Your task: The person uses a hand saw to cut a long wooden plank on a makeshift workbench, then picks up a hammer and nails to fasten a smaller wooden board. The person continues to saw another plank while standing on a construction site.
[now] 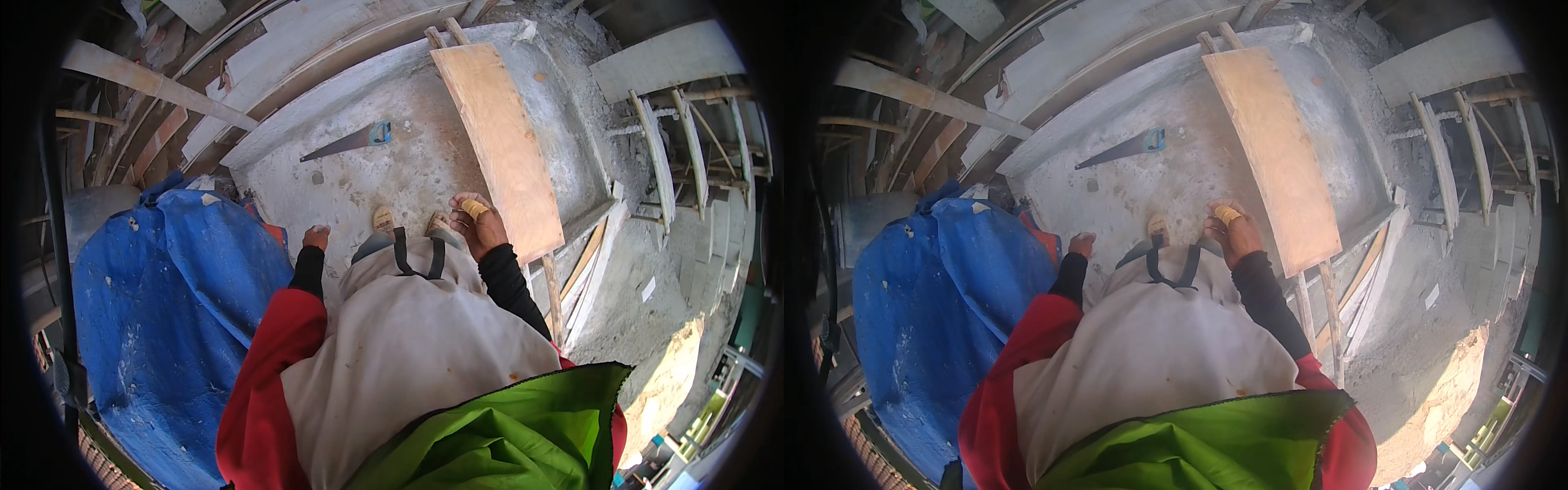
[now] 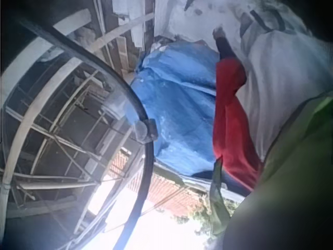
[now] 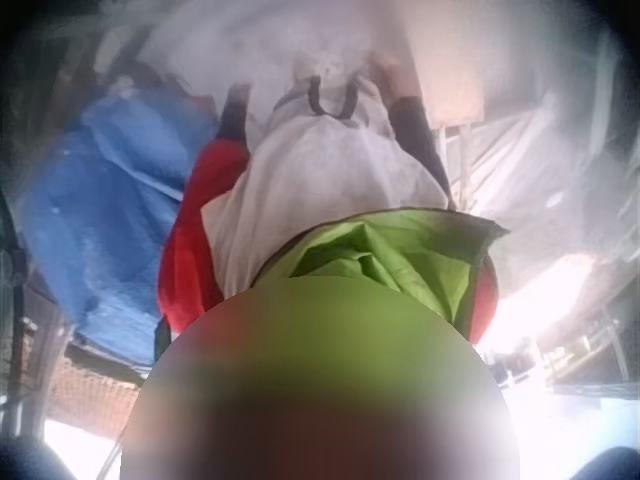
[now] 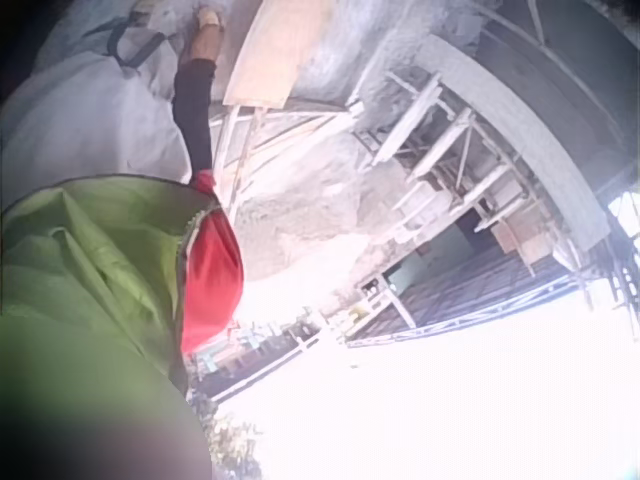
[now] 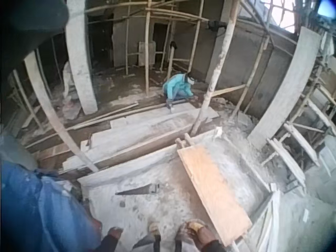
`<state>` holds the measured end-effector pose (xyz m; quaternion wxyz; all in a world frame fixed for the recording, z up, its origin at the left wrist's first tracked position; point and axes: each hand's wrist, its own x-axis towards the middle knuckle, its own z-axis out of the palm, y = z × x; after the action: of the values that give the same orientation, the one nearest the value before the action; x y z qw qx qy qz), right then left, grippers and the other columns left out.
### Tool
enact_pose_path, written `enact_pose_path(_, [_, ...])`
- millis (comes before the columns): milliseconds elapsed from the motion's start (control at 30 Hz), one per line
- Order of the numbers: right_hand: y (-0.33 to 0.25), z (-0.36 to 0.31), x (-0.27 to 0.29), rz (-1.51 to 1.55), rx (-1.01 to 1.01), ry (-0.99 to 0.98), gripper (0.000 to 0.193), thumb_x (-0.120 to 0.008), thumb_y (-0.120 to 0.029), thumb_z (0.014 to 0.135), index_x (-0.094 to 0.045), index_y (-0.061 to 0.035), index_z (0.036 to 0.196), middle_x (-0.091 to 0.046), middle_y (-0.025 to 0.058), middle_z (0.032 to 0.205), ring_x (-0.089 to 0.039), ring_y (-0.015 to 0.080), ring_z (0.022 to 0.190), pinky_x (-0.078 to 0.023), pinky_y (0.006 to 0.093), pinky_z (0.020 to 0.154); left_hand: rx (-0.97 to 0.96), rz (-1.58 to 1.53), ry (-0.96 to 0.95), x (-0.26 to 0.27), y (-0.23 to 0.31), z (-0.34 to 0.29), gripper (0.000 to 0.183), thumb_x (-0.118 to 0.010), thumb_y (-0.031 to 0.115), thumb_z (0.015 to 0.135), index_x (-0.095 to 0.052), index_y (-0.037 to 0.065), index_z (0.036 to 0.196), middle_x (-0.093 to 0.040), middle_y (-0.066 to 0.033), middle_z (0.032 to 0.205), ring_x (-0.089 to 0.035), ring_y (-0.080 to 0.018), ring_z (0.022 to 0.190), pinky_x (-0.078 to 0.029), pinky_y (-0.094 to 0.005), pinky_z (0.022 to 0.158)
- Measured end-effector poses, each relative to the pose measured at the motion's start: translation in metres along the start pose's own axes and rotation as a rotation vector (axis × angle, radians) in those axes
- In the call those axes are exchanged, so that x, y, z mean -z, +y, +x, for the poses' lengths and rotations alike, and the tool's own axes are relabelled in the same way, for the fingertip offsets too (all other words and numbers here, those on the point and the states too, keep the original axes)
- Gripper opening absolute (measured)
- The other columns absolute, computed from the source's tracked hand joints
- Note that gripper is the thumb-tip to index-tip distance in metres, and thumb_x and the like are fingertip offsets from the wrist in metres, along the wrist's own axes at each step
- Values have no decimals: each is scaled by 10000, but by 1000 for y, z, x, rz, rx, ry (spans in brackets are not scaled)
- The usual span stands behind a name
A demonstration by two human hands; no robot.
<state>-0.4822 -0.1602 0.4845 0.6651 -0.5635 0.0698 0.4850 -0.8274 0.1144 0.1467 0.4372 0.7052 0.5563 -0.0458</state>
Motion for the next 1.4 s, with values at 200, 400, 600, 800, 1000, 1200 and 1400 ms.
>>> enact_pose_path(200, [-3, 43, -29, -106, -79, -59, 118, -616, -175, 1025, -678, -84, 1066, -696, 28, 1011, -662, 135, 810, -560, 291, 713, 428, -316, -104, -23, -36, -85, 448, -680, 400, 921, -741, 10, 1133, -760, -166, 1070, -728, -305, 859, -584, -420, 811])
enact_pose_path(400, [0, 84, -56, -188, -158, -187, 114, -619, -182, 1018, -682, -100, 1066, -685, 23, 1009, -656, 128, 795, -557, 285, 705, 104, -35, -133, -56, -75, -124, 506, -621, 475, 928, -755, 26, 1121, -746, -198, 1147, -721, -351, 1021, -552, -441, 943])
enact_pose_path(600, [-22, 136, -61, -269, -231, -259, 110, -608, -177, 1019, -685, -110, 1060, -685, 19, 1014, -651, 119, 783, -559, 287, 703, 72, 157, -238, -67, -49, -103, 493, -630, 464, 929, -735, 57, 1187, -755, -164, 1102, -724, -320, 988, -572, -450, 869])
enact_pose_path(800, [-66, 228, -30, -280, -239, -200, 110, -612, -186, 1022, -698, -118, 1021, -696, 12, 956, -651, 110, 748, -564, 286, 675, 650, -548, -46, -62, 58, -21, 435, -704, 387, 924, -716, 76, 1228, -691, -35, 845, -657, -197, 750, -579, -422, 571])
enact_pose_path(1000, [-78, 356, 44, -575, -244, -96, 115, -631, -205, 1015, -711, -123, 1017, -701, -2, 938, -670, 115, 723, -566, 288, 642, 215, -375, 146, -50, 174, 74, 439, -666, 373, 964, -691, 38, 1246, -741, -191, 1143, -724, -333, 992, -578, -437, 871])
enact_pose_path(1200, [-9, 507, 107, -1335, 109, -319, 160, -635, -103, 943, -739, -66, 1058, -745, 130, 1011, -735, 281, 854, -589, 371, 795, 57, -64, 167, -101, 231, 78, 511, -667, 336, 941, -609, 19, 1338, -631, -234, 1356, -621, -411, 1233, -499, -474, 1046])
enact_pose_path(1400, [119, 656, 109, -1813, 228, -478, 469, -651, -181, 843, -654, -152, 1310, -610, 182, 1266, -618, 383, 1169, -552, 490, 955, 93, 164, -53, -170, 209, 88, 577, -667, 329, 935, -526, 42, 1415, -430, -230, 1569, -435, -469, 1418, -368, -545, 1169])
